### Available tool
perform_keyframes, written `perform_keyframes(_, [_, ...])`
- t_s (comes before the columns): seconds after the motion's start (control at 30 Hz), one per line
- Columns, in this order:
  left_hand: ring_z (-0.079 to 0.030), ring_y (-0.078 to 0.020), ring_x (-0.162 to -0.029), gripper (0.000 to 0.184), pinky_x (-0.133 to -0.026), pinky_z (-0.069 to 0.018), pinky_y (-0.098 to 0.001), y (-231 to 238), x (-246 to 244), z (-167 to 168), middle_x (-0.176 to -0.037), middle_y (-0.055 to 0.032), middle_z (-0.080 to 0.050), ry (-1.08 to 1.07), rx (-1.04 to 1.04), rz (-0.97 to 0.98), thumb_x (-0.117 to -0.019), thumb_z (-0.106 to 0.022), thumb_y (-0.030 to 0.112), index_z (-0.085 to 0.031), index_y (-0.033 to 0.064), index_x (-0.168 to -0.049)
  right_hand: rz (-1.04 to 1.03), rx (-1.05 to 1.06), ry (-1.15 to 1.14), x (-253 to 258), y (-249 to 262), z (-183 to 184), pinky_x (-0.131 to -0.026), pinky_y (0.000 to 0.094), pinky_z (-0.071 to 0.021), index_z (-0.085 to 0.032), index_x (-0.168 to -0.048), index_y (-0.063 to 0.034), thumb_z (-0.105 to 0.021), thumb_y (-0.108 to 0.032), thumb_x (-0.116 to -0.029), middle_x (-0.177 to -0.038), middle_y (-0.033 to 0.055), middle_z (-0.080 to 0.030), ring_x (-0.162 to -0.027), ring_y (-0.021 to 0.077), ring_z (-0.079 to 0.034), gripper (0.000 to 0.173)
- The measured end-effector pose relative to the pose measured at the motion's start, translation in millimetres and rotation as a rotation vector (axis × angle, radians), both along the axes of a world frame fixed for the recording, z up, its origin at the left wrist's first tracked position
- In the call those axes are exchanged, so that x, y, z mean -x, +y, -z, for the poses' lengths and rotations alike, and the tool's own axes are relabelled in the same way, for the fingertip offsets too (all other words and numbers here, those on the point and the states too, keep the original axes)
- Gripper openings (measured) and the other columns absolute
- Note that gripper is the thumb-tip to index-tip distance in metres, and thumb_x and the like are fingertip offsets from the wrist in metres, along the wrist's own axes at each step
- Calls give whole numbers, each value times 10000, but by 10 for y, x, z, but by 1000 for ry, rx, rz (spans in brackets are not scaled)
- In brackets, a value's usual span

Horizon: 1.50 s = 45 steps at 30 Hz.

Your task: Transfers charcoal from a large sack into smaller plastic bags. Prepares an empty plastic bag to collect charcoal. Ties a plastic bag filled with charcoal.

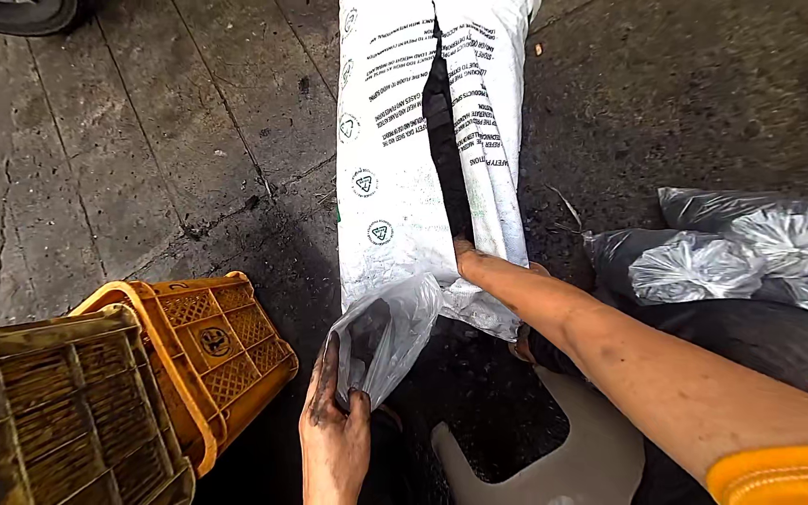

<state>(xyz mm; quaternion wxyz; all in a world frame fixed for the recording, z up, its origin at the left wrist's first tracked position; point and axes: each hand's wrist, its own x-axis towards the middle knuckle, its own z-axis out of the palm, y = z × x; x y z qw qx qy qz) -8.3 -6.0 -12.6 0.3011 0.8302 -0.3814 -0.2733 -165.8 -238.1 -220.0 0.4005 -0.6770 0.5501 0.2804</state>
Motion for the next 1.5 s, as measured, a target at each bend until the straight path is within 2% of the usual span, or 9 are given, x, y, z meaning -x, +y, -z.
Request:
perform_keyframes(0.3, [-557,-153,-1337,627,-1061,-447,-247,-1,-18,-14,-1466,-221,-546,41,8,-34,-788,-571,-6,-560,-53,-1414,164,14,-141,161,-148,141,-1185,534,-326,-551,-1387,85,-613,-119,-1012,-1449,272,-543,-1411,397,-465,431])
perform_keyframes(0.5, [-565,-164,-1327,629,-1059,-454,-274,-1,-21,-29,-1460,-216,-554,28,16,-44,-791,-573,5,-559,-45,-1418,93,82,-228,188,-464,74,-1189,593,-293,-449,-1465,99,-714,-216,-963,-1504,326,-453,-1438,465,-396,649])
perform_keyframes(0.63, [-559,-197,-1341,624,-1078,-449,-309,-6,-27,-37,-1466,-226,-546,34,29,-43,-794,-576,-10,-557,-52,-1416,507,144,-361,254,-832,-277,-1106,667,-365,-272,-1589,-38,-769,-169,-896,-1519,344,-405,-1394,490,-431,863])
perform_keyframes(0.8, [-546,-214,-1357,619,-1092,-442,-340,-9,-22,-40,-1481,-212,-536,37,34,-44,-806,-579,-33,-557,-35,-1424,857,157,-739,449,-1056,-929,-953,465,-512,-481,-1460,-61,-707,-224,-971,-1295,192,-618,-1101,267,-625,563])
perform_keyframes(0.87, [-528,-220,-1376,608,-1109,-430,-351,-17,-16,-58,-1497,-205,-523,51,28,-47,-828,-582,-45,-548,-28,-1435,881,128,-879,474,-1079,-1177,-853,400,-541,-408,-1484,-120,-647,-201,-997,-1257,137,-601,-1010,199,-621,548])
perform_keyframes(0.93, [-510,-221,-1394,591,-1132,-409,-353,-22,-13,-85,-1512,-200,-509,67,17,-50,-856,-582,-45,-536,-29,-1444,858,70,-1031,437,-1016,-1437,-736,321,-560,-344,-1504,-182,-608,-191,-993,-1126,56,-613,-884,123,-632,575])
perform_keyframes(1.03, [-482,-224,-1419,593,-1152,-385,-348,-30,-22,-116,-1526,-204,-491,84,2,-45,-867,-577,-56,-521,-28,-1457,781,-125,-1330,309,-812,-1753,-626,274,-596,-431,-1313,-241,-683,-294,-841,-892,-43,-678,-740,82,-685,538])
perform_keyframes(1.2, [-489,-206,-1407,628,-1121,-415,-358,-35,-28,-163,-1556,-179,-460,181,-4,-79,-868,-571,-30,-491,3,-1490,591,-452,-1664,-97,-107,-1993,-688,271,-612,-591,-1217,-256,-866,-488,-711,-905,-76,-734,-776,51,-703,621])
perform_keyframes(1.5, [-482,-174,-1393,632,-1110,-404,-307,50,-69,-231,-1568,-197,-430,304,44,-183,-864,-587,-31,-468,-42,-1485,556,-635,-1319,-657,782,-1565,-715,280,-589,-422,-1371,-192,-813,-340,-720,-954,-22,-671,-786,82,-674,774])
